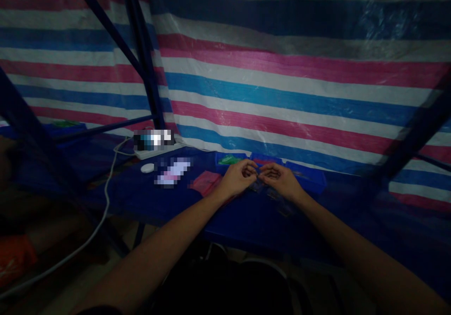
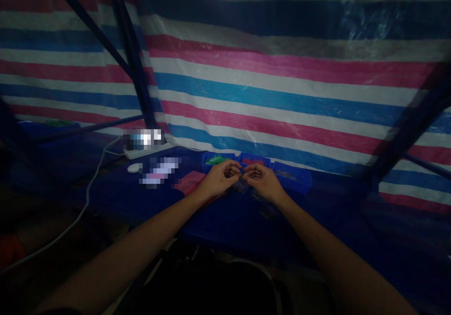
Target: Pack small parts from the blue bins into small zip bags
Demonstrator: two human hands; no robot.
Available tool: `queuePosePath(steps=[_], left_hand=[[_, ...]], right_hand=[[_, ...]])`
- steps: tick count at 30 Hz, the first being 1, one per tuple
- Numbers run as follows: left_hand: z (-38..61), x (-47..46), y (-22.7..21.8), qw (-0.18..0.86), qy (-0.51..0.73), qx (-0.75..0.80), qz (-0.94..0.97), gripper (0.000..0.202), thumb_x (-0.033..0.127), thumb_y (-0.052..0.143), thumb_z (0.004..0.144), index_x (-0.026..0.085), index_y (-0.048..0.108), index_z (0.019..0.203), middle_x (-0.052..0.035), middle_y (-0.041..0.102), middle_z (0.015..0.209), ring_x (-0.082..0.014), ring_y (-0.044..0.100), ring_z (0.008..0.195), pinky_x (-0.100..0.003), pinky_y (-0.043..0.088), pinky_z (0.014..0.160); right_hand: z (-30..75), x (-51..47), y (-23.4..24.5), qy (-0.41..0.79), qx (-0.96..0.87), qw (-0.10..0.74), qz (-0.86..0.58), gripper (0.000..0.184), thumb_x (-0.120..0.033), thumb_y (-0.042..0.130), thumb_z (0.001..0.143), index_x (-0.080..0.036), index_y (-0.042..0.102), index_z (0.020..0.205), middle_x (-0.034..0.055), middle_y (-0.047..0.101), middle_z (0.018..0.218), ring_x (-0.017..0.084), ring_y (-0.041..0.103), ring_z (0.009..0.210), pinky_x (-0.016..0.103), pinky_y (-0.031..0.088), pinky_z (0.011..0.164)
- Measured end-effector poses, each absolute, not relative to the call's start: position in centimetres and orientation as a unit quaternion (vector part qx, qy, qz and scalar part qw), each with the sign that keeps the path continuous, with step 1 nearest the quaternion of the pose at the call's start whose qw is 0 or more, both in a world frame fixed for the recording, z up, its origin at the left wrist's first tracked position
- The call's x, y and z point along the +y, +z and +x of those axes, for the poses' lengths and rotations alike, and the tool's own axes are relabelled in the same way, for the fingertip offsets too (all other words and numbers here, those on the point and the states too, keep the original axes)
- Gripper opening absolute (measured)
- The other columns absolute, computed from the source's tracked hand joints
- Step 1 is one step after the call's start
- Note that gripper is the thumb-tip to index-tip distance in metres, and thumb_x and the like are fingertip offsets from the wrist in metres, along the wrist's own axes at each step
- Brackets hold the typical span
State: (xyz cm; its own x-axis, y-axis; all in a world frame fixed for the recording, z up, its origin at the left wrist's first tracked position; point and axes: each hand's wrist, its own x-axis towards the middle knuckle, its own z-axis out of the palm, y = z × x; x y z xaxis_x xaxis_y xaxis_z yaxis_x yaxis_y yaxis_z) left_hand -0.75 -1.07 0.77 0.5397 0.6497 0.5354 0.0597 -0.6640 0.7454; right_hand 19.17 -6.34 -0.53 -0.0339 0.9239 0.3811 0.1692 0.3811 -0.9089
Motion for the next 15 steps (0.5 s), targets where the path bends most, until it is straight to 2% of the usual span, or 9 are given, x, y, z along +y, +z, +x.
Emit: queuePosePath(steps=[4,11,15], left_hand=[[-0.83,-1.52,1.23,0.300,0.433,0.221,0.821,0.023,0.016,0.064,0.082,0.016,0.067,0.105,-0.0045,0.072,0.096,-0.0156,0.067,0.086,-0.026,0.050,0.075],[-0.78,-1.67,1.22,0.305,0.433,0.228,0.817,0.025,0.013,0.062,0.080,0.015,0.064,0.105,-0.0024,0.071,0.089,-0.0131,0.065,0.076,-0.024,0.048,0.070],[-0.86,-1.51,1.13,0.307,0.426,0.227,0.820,0.029,0.013,0.062,0.080,0.016,0.063,0.109,-0.0023,0.071,0.088,-0.0131,0.064,0.075,-0.025,0.049,0.071]], right_hand=[[18.72,-6.63,-0.22,0.348,-0.629,0.545,-0.431,0.036,-0.032,0.081,0.074,-0.021,0.068,0.106,0.0022,0.071,0.088,0.015,0.067,0.077,0.028,0.054,0.074],[18.32,-6.75,-0.43,0.340,-0.633,0.540,-0.438,0.039,-0.032,0.080,0.075,-0.020,0.066,0.109,0.0015,0.069,0.088,0.013,0.065,0.074,0.026,0.051,0.068],[18.41,-6.67,-0.52,0.330,-0.636,0.545,-0.435,0.036,-0.030,0.079,0.076,-0.021,0.065,0.108,0.0019,0.069,0.089,0.014,0.066,0.075,0.026,0.052,0.069]])
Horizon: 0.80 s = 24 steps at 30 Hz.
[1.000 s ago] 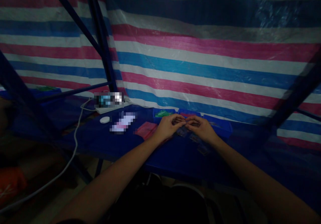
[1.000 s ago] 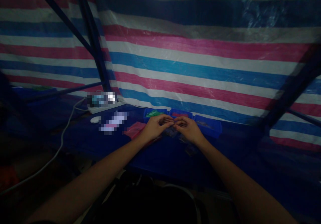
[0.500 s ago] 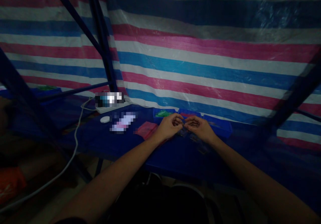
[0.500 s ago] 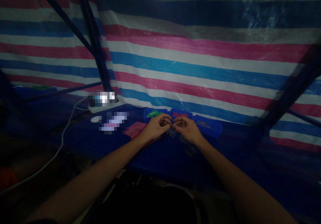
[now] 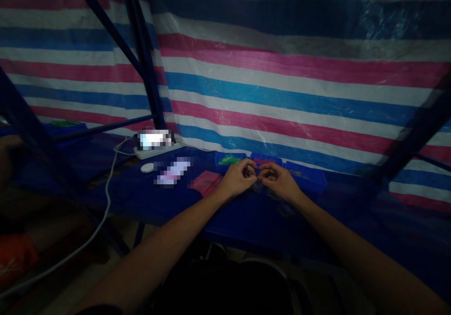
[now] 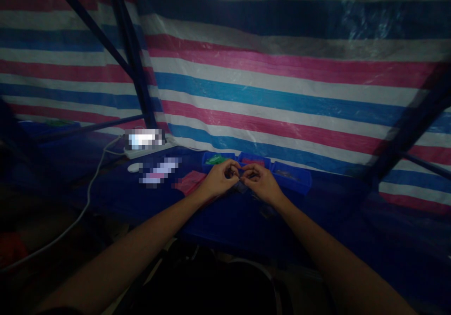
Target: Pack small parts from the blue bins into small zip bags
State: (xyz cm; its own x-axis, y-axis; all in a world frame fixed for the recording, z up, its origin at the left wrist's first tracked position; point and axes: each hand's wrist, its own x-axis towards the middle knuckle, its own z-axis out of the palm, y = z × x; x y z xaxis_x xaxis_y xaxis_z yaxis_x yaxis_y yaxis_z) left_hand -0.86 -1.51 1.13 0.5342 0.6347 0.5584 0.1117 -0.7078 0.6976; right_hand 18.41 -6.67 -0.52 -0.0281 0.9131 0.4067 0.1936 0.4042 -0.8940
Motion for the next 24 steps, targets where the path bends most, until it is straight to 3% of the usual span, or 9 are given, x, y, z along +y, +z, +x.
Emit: queuePosePath(steps=[3,9,14,17,21,24], left_hand=[[-0.8,-1.1,0.9,0.325,0.423,0.219,0.817,0.033,0.016,0.064,0.082,0.016,0.063,0.115,-0.0043,0.072,0.093,-0.0144,0.067,0.080,-0.027,0.052,0.075],[-0.8,-0.7,0.6,0.346,0.427,0.201,0.811,0.026,0.023,0.066,0.087,0.015,0.065,0.111,-0.0076,0.072,0.098,-0.0168,0.069,0.087,-0.031,0.055,0.081],[-0.9,-0.5,0.7,0.392,0.423,0.201,0.792,0.034,0.025,0.066,0.089,0.017,0.060,0.121,-0.0076,0.073,0.098,-0.0171,0.070,0.084,-0.031,0.055,0.078],[-0.9,-0.4,0.5,0.354,0.430,0.219,0.801,0.034,0.029,0.067,0.090,0.017,0.061,0.122,-0.0076,0.073,0.100,-0.0178,0.070,0.086,-0.031,0.055,0.078],[-1.2,-1.0,0.9,0.246,0.417,0.251,0.838,0.032,0.035,0.065,0.092,0.018,0.065,0.118,-0.0057,0.071,0.091,-0.0176,0.066,0.079,-0.030,0.051,0.073],[-1.3,-1.7,1.4,0.276,0.390,0.239,0.845,0.037,0.042,0.057,0.097,0.019,0.064,0.126,-0.0048,0.072,0.089,-0.0165,0.065,0.074,-0.028,0.049,0.068]], right_hand=[[18.8,-6.5,-0.5,0.307,-0.631,0.564,-0.435,0.034,-0.033,0.079,0.077,-0.021,0.066,0.106,0.0029,0.070,0.090,0.016,0.067,0.082,0.029,0.054,0.075],[19.2,-6.6,-0.1,0.296,-0.626,0.567,-0.446,0.038,-0.039,0.080,0.077,-0.020,0.067,0.107,0.0045,0.072,0.090,0.018,0.069,0.081,0.031,0.055,0.077],[19.3,-6.4,-0.1,0.318,-0.614,0.572,-0.441,0.040,-0.041,0.082,0.075,-0.021,0.067,0.106,0.0047,0.074,0.090,0.017,0.069,0.075,0.033,0.057,0.076],[19.6,-6.2,-0.3,0.308,-0.611,0.574,-0.450,0.040,-0.041,0.081,0.075,-0.021,0.066,0.106,0.0048,0.075,0.088,0.019,0.070,0.077,0.033,0.056,0.076],[19.7,-6.6,-0.2,0.233,-0.628,0.565,-0.483,0.038,-0.040,0.077,0.080,-0.021,0.066,0.111,0.0054,0.075,0.088,0.020,0.069,0.077,0.032,0.055,0.072],[19.4,-7.4,0.4,0.126,-0.661,0.534,-0.511,0.035,-0.040,0.073,0.084,-0.022,0.067,0.114,0.0055,0.076,0.092,0.018,0.064,0.067,0.030,0.049,0.062]])
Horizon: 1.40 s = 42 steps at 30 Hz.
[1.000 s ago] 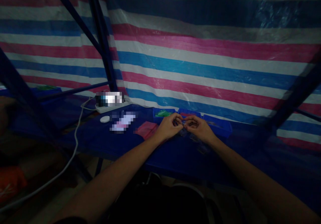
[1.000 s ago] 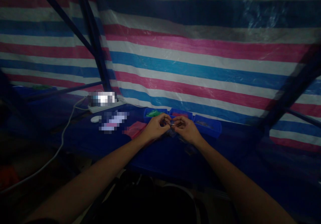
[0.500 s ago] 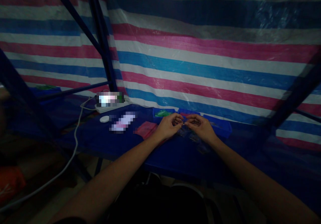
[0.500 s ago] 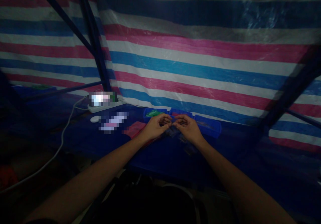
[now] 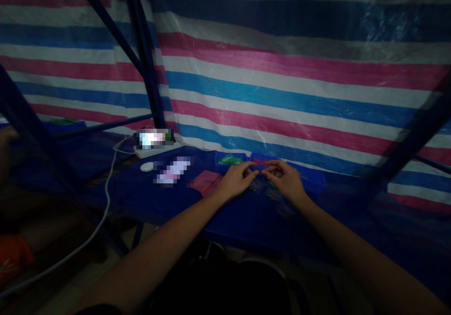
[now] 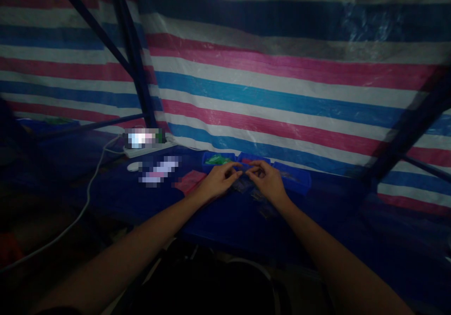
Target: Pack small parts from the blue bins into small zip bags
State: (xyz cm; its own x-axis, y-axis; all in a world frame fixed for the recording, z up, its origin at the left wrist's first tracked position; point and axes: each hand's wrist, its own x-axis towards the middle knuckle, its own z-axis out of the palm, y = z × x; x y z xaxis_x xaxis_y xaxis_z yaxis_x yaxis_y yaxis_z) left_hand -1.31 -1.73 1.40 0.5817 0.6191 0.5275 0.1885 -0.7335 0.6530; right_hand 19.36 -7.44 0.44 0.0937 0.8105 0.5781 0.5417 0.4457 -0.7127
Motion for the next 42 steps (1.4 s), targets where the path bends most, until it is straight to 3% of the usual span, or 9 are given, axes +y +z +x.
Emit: queuePosePath(steps=[3,7,12,16,22,29,33,37,42], left_hand=[[-1.1,-1.9,1.5,0.346,0.394,0.212,0.825,0.038,0.047,0.052,0.099,0.020,0.069,0.121,-0.0059,0.074,0.101,-0.0175,0.067,0.085,-0.027,0.050,0.073],[-0.9,-0.6,0.7,0.383,0.397,0.223,0.804,0.037,0.049,0.057,0.096,0.017,0.075,0.102,-0.0070,0.075,0.096,-0.0195,0.069,0.087,-0.029,0.051,0.077],[-0.8,0.9,-0.4,0.393,0.402,0.254,0.787,0.022,0.032,0.071,0.085,0.014,0.073,0.098,-0.0081,0.075,0.093,-0.0193,0.071,0.083,-0.030,0.053,0.075],[-0.6,0.5,-0.3,0.411,0.413,0.242,0.776,0.021,0.029,0.075,0.081,0.015,0.067,0.095,-0.0061,0.073,0.088,-0.0164,0.070,0.080,-0.028,0.054,0.074],[-0.5,-0.5,0.1,0.451,0.407,0.212,0.765,0.031,0.025,0.077,0.080,0.016,0.056,0.100,-0.0061,0.075,0.091,-0.0164,0.072,0.082,-0.027,0.053,0.073],[-0.7,-1.2,0.5,0.427,0.394,0.220,0.783,0.038,0.025,0.074,0.084,0.017,0.057,0.116,-0.0063,0.076,0.090,-0.0172,0.072,0.078,-0.025,0.051,0.067],[-0.8,-1.3,0.9,0.325,0.432,0.242,0.806,0.049,0.026,0.074,0.083,0.019,0.057,0.128,-0.0062,0.074,0.098,-0.0173,0.069,0.083,-0.027,0.051,0.070],[-1.2,-1.2,1.4,0.236,0.457,0.273,0.813,0.034,0.037,0.071,0.087,0.017,0.068,0.114,-0.0075,0.072,0.098,-0.0196,0.066,0.088,-0.028,0.049,0.072],[-1.2,-1.9,1.6,0.290,0.373,0.243,0.847,0.043,0.049,0.049,0.100,0.016,0.077,0.098,-0.0052,0.074,0.086,-0.0186,0.065,0.076,-0.027,0.046,0.067]], right_hand=[[19.0,-8.1,1.0,0.059,-0.693,0.507,-0.509,0.033,-0.038,0.070,0.086,-0.024,0.068,0.116,0.0045,0.076,0.091,0.017,0.059,0.062,0.031,0.045,0.058],[18.7,-8.2,1.1,0.043,-0.726,0.482,-0.489,0.036,-0.039,0.072,0.085,-0.027,0.068,0.119,0.0047,0.076,0.094,0.019,0.058,0.066,0.033,0.045,0.062],[18.5,-8.0,0.7,0.103,-0.712,0.481,-0.501,0.042,-0.049,0.076,0.080,-0.026,0.070,0.114,0.0034,0.075,0.092,0.014,0.048,0.054,0.029,0.040,0.052],[18.7,-7.7,0.6,0.141,-0.652,0.527,-0.526,0.041,-0.055,0.072,0.082,-0.021,0.071,0.105,0.0048,0.074,0.086,0.012,0.050,0.051,0.027,0.040,0.047],[19.2,-7.0,0.2,0.266,-0.655,0.538,-0.459,0.040,-0.046,0.078,0.078,-0.021,0.072,0.109,0.0088,0.076,0.105,0.023,0.072,0.091,0.034,0.057,0.078],[19.3,-6.9,0.3,0.316,-0.635,0.536,-0.458,0.041,-0.043,0.082,0.075,-0.021,0.070,0.108,0.0077,0.078,0.099,0.022,0.074,0.088,0.036,0.058,0.082],[19.5,-6.7,0.3,0.286,-0.635,0.553,-0.458,0.038,-0.041,0.081,0.076,-0.021,0.069,0.106,0.0065,0.076,0.096,0.021,0.073,0.087,0.034,0.057,0.081],[19.8,-6.8,0.4,0.217,-0.620,0.575,-0.488,0.035,-0.040,0.078,0.078,-0.020,0.068,0.105,0.0079,0.076,0.095,0.022,0.072,0.085,0.034,0.056,0.075],[19.3,-7.6,0.7,0.085,-0.659,0.553,-0.502,0.026,-0.039,0.073,0.084,-0.023,0.071,0.105,0.0080,0.076,0.101,0.024,0.069,0.084,0.039,0.054,0.077]])
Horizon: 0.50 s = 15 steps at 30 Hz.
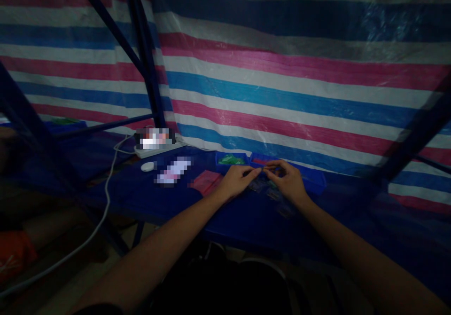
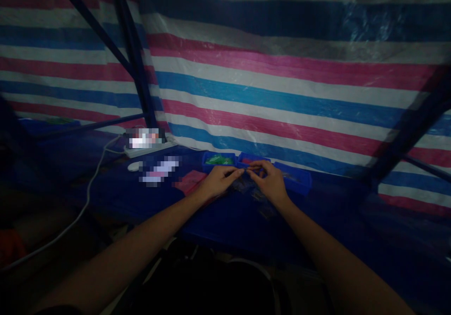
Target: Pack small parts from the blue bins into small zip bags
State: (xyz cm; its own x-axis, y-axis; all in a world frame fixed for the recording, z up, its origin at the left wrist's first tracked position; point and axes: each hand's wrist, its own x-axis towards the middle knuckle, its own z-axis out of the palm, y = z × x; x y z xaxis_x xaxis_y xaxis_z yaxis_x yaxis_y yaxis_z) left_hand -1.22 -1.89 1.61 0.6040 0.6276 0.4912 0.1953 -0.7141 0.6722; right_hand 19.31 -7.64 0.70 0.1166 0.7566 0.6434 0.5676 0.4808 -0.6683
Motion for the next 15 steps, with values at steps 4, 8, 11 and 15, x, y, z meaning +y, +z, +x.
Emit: queuePosePath(steps=[4,8,11,15], left_hand=[[-0.9,-2.3,1.5,0.329,0.365,0.210,0.845,0.042,0.047,0.050,0.100,0.016,0.077,0.104,-0.0058,0.076,0.095,-0.0200,0.066,0.082,-0.027,0.047,0.071],[-1.0,-1.8,1.5,0.334,0.375,0.221,0.836,0.040,0.047,0.053,0.098,0.016,0.076,0.108,-0.0064,0.076,0.098,-0.0209,0.067,0.085,-0.027,0.048,0.073],[-1.2,-1.3,1.4,0.323,0.372,0.238,0.837,0.038,0.046,0.054,0.098,0.016,0.076,0.105,-0.0058,0.076,0.094,-0.0202,0.067,0.082,-0.027,0.048,0.072],[-1.1,-0.9,1.3,0.304,0.367,0.242,0.845,0.036,0.042,0.053,0.098,0.016,0.077,0.097,-0.0057,0.075,0.087,-0.0189,0.066,0.077,-0.027,0.048,0.072]], right_hand=[[18.6,-8.2,0.8,0.074,-0.703,0.524,-0.475,0.028,-0.033,0.069,0.086,-0.027,0.070,0.114,0.0065,0.074,0.110,0.024,0.069,0.086,0.042,0.056,0.084],[18.3,-8.2,0.8,0.099,-0.729,0.513,-0.442,0.028,-0.031,0.066,0.089,-0.029,0.070,0.117,0.0047,0.071,0.117,0.024,0.070,0.095,0.042,0.056,0.090],[18.2,-8.2,0.9,0.112,-0.722,0.522,-0.440,0.026,-0.033,0.064,0.090,-0.029,0.070,0.115,0.0048,0.072,0.116,0.025,0.070,0.098,0.043,0.056,0.092],[18.2,-8.3,1.1,0.090,-0.687,0.553,-0.463,0.022,-0.037,0.065,0.091,-0.027,0.072,0.110,0.0072,0.072,0.111,0.026,0.068,0.097,0.042,0.056,0.087]])
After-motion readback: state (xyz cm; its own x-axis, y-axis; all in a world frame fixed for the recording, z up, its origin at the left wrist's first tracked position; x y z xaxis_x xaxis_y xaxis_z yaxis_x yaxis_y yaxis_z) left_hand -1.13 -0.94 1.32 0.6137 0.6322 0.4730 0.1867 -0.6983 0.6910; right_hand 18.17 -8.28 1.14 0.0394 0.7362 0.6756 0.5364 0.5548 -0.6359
